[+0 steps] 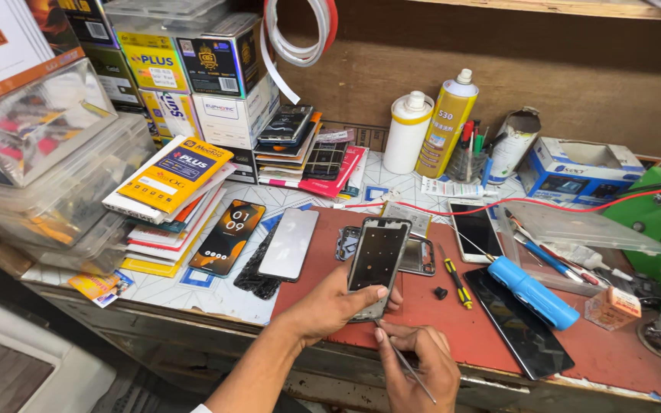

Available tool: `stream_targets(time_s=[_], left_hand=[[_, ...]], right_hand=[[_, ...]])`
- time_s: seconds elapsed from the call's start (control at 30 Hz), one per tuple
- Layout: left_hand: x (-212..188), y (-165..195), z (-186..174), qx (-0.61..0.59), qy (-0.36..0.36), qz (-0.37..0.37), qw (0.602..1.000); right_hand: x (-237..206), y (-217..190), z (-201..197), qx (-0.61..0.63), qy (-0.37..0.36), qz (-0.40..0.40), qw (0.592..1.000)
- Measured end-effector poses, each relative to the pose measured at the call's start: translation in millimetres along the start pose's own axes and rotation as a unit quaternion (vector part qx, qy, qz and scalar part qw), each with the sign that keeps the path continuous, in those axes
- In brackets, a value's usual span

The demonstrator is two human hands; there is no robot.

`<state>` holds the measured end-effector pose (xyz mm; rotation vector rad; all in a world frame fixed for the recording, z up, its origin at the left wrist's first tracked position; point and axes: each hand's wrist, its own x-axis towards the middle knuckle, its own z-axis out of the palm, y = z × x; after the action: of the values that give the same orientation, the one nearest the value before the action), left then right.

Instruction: The person uses a metal prying tool to carefully separate the screen assembly from the smartphone frame. They work along the edges of the device to release the adhesive or clips holding the components together.

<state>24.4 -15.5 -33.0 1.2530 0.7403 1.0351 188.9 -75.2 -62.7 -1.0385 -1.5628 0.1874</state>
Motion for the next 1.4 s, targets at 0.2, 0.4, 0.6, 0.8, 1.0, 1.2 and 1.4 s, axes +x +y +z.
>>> stream_targets(time_s=[0.2, 0.4, 0.6, 0.8, 1.0, 1.2, 1.4], left_hand=[[-1.2, -0.1, -0.7, 0.013, -0.007, -0.007, 1.000], [-1.6, -0.1, -0.9, 0.008, -0.017, 0.006, 1.000], [-2.0, -0.4, -0.5, 0.000, -0.002, 0.002, 1.000], [-0.9, -2.5, -0.7, 0.000, -0.012, 0.004, 1.000], [-0.9, -2.7, -0.5, 0.000, -0.002, 0.005, 1.000], [-1.5, -2.5, -0.5, 0.003, -0.014, 0.007, 1.000], [-0.6, -2.8, -1.4, 0.001, -0.023, 0.018, 1.000]], right_hand=[[-3.7, 3.8, 0.1, 0.022, -0.010, 0.030, 0.999], [-4.3, 0.5, 0.5, -0.014, 0.006, 0.016, 1.000], [-5.3, -3.7, 5.4, -0.014, 0.026, 0.024, 0.999], [-6.6, -1.2, 5.3, -0.007, 0.038, 0.005, 0.999], [-5.5, 1.4, 7.7, -0.011, 0.042, -0.024, 0.999], [-6.7, 2.2, 7.0, -0.013, 0.044, -0.007, 0.999], [-7.7, 3.3, 6.9, -0.014, 0.048, -0.024, 0.998]])
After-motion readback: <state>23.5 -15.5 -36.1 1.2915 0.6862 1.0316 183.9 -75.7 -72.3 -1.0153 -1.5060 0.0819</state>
